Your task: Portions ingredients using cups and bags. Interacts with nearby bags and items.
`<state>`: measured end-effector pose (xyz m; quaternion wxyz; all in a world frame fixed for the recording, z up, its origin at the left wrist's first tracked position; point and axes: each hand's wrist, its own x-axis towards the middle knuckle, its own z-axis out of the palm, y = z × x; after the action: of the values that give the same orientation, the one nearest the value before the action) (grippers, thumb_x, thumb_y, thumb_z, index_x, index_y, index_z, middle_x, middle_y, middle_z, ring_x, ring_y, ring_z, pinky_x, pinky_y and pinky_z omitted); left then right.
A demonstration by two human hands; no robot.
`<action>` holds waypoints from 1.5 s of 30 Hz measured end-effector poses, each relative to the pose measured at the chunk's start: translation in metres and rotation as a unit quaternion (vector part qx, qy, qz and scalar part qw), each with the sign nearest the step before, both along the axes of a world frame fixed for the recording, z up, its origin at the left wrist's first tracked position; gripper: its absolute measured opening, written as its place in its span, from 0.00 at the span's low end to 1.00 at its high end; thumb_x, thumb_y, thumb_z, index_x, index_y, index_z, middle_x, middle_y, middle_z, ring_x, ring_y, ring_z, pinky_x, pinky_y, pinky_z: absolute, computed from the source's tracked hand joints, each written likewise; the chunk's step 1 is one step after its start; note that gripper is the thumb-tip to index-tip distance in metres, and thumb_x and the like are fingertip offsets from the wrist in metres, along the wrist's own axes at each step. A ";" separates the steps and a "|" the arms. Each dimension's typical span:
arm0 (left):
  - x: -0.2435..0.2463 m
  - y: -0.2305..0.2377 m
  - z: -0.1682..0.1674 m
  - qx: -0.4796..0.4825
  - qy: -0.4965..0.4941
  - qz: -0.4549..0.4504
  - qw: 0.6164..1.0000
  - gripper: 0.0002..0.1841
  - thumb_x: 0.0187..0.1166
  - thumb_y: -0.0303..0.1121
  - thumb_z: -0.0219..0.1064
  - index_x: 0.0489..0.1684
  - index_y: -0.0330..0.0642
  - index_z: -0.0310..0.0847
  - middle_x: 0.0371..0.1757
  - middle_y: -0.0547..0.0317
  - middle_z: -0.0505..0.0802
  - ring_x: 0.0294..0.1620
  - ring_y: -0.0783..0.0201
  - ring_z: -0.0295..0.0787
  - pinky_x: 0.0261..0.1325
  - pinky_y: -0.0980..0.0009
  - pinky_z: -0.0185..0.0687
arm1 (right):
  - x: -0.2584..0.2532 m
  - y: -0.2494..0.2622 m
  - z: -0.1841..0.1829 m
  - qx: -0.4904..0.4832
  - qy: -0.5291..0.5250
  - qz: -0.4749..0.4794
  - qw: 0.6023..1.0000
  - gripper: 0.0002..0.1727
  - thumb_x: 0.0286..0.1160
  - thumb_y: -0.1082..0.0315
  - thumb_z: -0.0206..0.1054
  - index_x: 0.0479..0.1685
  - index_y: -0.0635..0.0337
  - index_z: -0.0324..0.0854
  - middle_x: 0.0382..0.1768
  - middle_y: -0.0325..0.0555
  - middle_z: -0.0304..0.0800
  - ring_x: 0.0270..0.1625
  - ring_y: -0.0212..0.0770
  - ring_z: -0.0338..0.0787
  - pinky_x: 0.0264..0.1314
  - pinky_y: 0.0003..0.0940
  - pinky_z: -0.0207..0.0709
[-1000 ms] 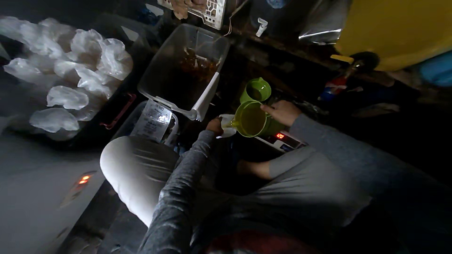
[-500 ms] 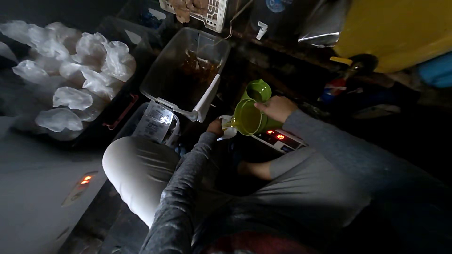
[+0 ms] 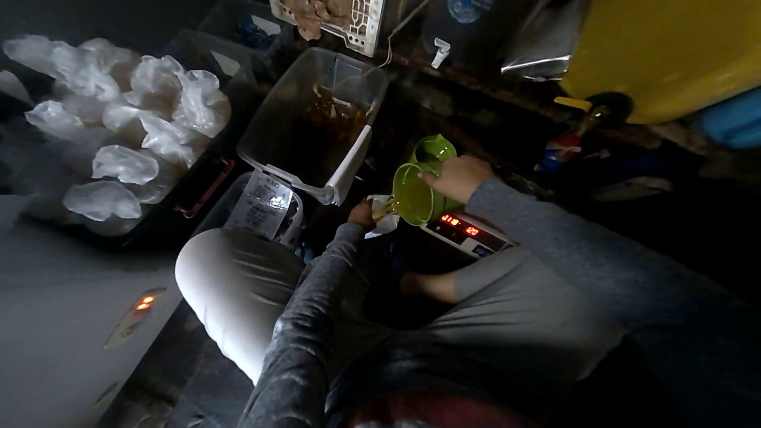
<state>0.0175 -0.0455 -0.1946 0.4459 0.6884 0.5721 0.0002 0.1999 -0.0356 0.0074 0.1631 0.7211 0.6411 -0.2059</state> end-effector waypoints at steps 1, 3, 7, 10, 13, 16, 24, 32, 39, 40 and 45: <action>0.000 0.000 -0.001 0.000 0.000 0.000 1.000 0.40 0.64 0.24 0.79 0.82 0.30 0.68 0.79 0.32 0.79 0.76 0.36 0.79 0.77 0.40 0.74 | -0.001 0.000 0.000 0.003 -0.003 0.003 1.000 0.40 0.87 0.36 0.53 0.42 0.73 0.87 0.48 0.73 0.90 0.59 0.71 0.89 0.57 0.73 0.77; 0.001 0.000 -0.002 0.002 0.002 0.000 1.000 0.40 0.64 0.23 0.79 0.82 0.30 0.68 0.79 0.32 0.78 0.76 0.36 0.79 0.77 0.40 0.74 | -0.004 0.000 0.001 0.010 -0.013 0.007 1.000 0.40 0.86 0.36 0.53 0.41 0.73 0.87 0.47 0.73 0.90 0.58 0.72 0.89 0.56 0.73 0.77; 0.001 0.000 -0.001 -0.008 0.002 0.005 1.000 0.40 0.64 0.22 0.78 0.82 0.30 0.67 0.81 0.32 0.76 0.77 0.35 0.78 0.77 0.38 0.74 | -0.011 -0.001 0.003 0.014 -0.024 0.024 0.999 0.40 0.86 0.36 0.54 0.42 0.74 0.87 0.48 0.72 0.90 0.59 0.71 0.89 0.56 0.72 0.78; 0.001 0.001 -0.002 -0.013 0.006 0.010 1.000 0.40 0.64 0.23 0.78 0.82 0.30 0.67 0.80 0.32 0.77 0.77 0.34 0.78 0.77 0.38 0.73 | -0.018 -0.002 0.008 0.015 -0.026 0.031 0.999 0.39 0.87 0.38 0.55 0.38 0.75 0.86 0.46 0.73 0.90 0.58 0.71 0.89 0.55 0.71 0.78; 0.001 0.002 -0.004 -0.015 0.007 0.006 1.000 0.40 0.66 0.25 0.78 0.83 0.30 0.66 0.80 0.32 0.77 0.78 0.35 0.77 0.79 0.39 0.72 | -0.024 -0.003 0.010 0.018 -0.029 0.038 0.999 0.38 0.86 0.38 0.56 0.38 0.73 0.86 0.46 0.72 0.90 0.58 0.70 0.90 0.54 0.71 0.78; 0.000 0.003 -0.006 -0.021 0.011 0.007 1.000 0.41 0.65 0.24 0.78 0.85 0.31 0.64 0.82 0.32 0.76 0.78 0.35 0.77 0.79 0.39 0.72 | -0.032 -0.005 0.011 0.013 -0.037 0.047 0.998 0.38 0.87 0.39 0.55 0.37 0.73 0.86 0.46 0.70 0.90 0.57 0.69 0.90 0.54 0.69 0.78; 0.000 0.003 0.001 -0.034 0.018 0.003 0.999 0.42 0.67 0.26 0.78 0.86 0.30 0.62 0.80 0.30 0.76 0.79 0.36 0.76 0.81 0.41 0.71 | -0.052 -0.009 0.014 -0.007 -0.028 0.076 0.997 0.35 0.88 0.42 0.55 0.40 0.72 0.86 0.47 0.68 0.91 0.58 0.67 0.90 0.56 0.67 0.79; 0.000 0.002 0.001 -0.035 0.015 0.015 0.999 0.41 0.69 0.29 0.77 0.86 0.31 0.62 0.78 0.31 0.79 0.78 0.39 0.78 0.80 0.44 0.72 | -0.072 -0.011 0.008 -0.023 -0.015 0.102 0.994 0.32 0.89 0.44 0.55 0.44 0.70 0.87 0.50 0.65 0.92 0.60 0.64 0.90 0.59 0.65 0.79; -0.001 -0.002 0.012 -0.028 0.022 0.020 0.999 0.38 0.74 0.33 0.76 0.85 0.30 0.63 0.77 0.31 0.80 0.78 0.40 0.78 0.82 0.46 0.70 | -0.083 -0.015 0.007 -0.059 0.025 0.106 0.992 0.29 0.92 0.50 0.53 0.59 0.70 0.85 0.63 0.66 0.88 0.70 0.64 0.86 0.70 0.65 0.74; -0.001 -0.002 0.012 -0.027 0.024 0.018 0.999 0.38 0.73 0.33 0.76 0.85 0.30 0.63 0.77 0.31 0.80 0.78 0.41 0.79 0.81 0.46 0.71 | -0.084 -0.016 0.008 -0.061 0.026 0.106 0.992 0.29 0.92 0.50 0.52 0.61 0.70 0.85 0.63 0.66 0.88 0.70 0.64 0.85 0.71 0.65 0.73; -0.002 -0.004 0.013 -0.020 0.028 0.012 0.999 0.38 0.72 0.32 0.76 0.84 0.29 0.64 0.79 0.31 0.79 0.80 0.41 0.76 0.83 0.46 0.68 | -0.083 -0.020 0.016 -0.030 0.022 0.120 0.992 0.28 0.91 0.51 0.53 0.55 0.69 0.87 0.57 0.64 0.91 0.63 0.63 0.89 0.63 0.65 0.77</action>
<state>0.0151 -0.0499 -0.1816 0.4434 0.6722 0.5924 -0.0258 0.1173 -0.0558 0.0236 0.1936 0.6292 0.7200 -0.2197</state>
